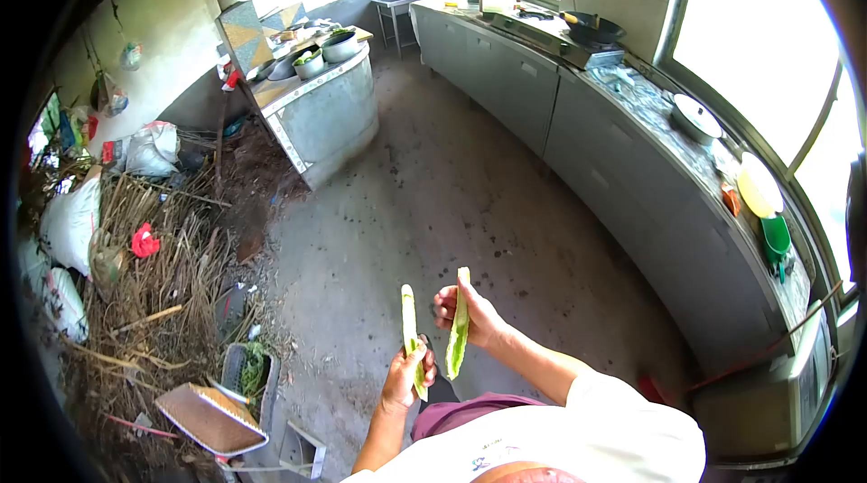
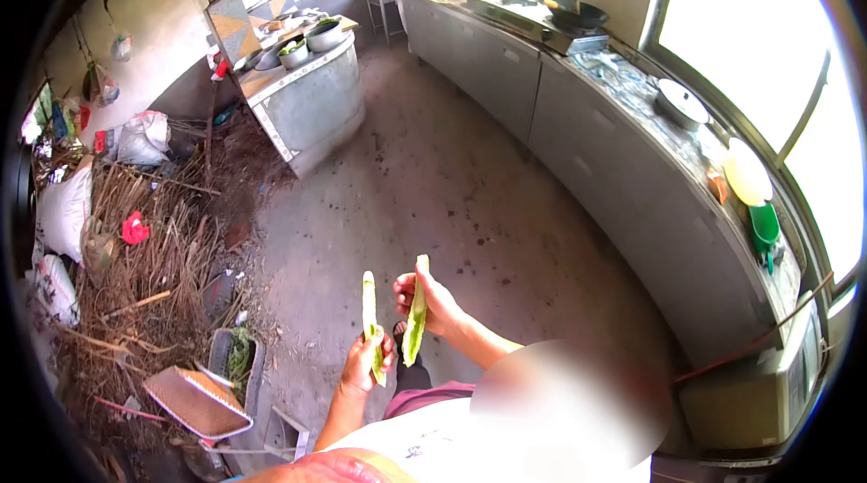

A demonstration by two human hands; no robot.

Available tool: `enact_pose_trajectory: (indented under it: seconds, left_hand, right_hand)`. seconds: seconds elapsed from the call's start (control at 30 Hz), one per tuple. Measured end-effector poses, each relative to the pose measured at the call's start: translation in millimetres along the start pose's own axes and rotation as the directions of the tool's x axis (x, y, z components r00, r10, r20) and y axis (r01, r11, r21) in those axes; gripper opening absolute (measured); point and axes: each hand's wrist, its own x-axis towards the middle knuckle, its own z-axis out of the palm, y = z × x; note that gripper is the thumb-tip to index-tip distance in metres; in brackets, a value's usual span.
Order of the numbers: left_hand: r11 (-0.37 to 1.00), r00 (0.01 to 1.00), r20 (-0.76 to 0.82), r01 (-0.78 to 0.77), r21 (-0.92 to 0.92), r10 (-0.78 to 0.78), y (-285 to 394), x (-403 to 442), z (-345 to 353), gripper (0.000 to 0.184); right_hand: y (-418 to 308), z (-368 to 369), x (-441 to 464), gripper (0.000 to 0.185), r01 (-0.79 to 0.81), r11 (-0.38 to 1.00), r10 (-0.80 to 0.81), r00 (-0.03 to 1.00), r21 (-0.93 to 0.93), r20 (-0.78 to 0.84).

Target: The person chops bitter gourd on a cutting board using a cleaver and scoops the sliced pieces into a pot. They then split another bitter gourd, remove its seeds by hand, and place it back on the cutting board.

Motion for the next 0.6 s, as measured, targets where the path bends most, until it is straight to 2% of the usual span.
enact_pose_trajectory:
  seconds: [0.07,0.17,0.27,0.37,0.43,0.53,0.57,0.6]
  left_hand:
    - [0.995,0.998,0.028,0.053,0.079,-0.056,30.8,41.6,-11.4,0.012]
    - [0.989,0.990,0.125,0.048,0.142,-0.067,78.2,109.8,-20.9,0.017]
    - [0.977,0.975,0.181,0.091,0.191,-0.126,116.8,168.4,-23.1,0.021]
    - [0.958,0.952,0.231,0.141,0.248,-0.200,158.8,225.2,-19.3,0.031]
    - [0.945,0.926,0.268,0.196,0.263,-0.267,177.4,265.2,-18.3,0.033]
    - [0.936,0.891,0.318,0.251,0.248,-0.324,202.1,324.6,-7.6,0.035]
    - [0.933,0.891,0.314,0.257,0.250,-0.329,210.2,347.7,-7.1,0.035]
    - [0.935,0.878,0.350,0.245,0.257,-0.326,216.0,373.8,-8.9,0.036]
  right_hand:
    - [-20.3,8.7,46.8,0.050,0.012,0.988,-0.029,0.994,-0.151,-0.109]
    - [-47.7,21.2,113.7,0.062,-0.028,0.989,0.002,0.985,-0.146,-0.170]
    - [-82.3,48.2,154.1,0.068,0.033,0.976,-0.055,0.994,-0.217,-0.099]
    - [-116.6,35.7,203.5,0.066,0.145,0.976,-0.162,0.982,-0.164,-0.099]
    - [-141.2,22.6,230.7,0.061,0.161,0.985,-0.168,0.980,-0.067,-0.111]
    - [-173.9,17.0,274.9,0.057,0.176,0.983,-0.185,0.956,-0.060,-0.227]
    - [-187.4,17.9,292.6,0.057,0.175,0.983,-0.183,0.956,-0.053,-0.230]
    - [-201.4,17.3,312.2,0.057,0.193,0.981,-0.195,0.967,-0.029,-0.162]
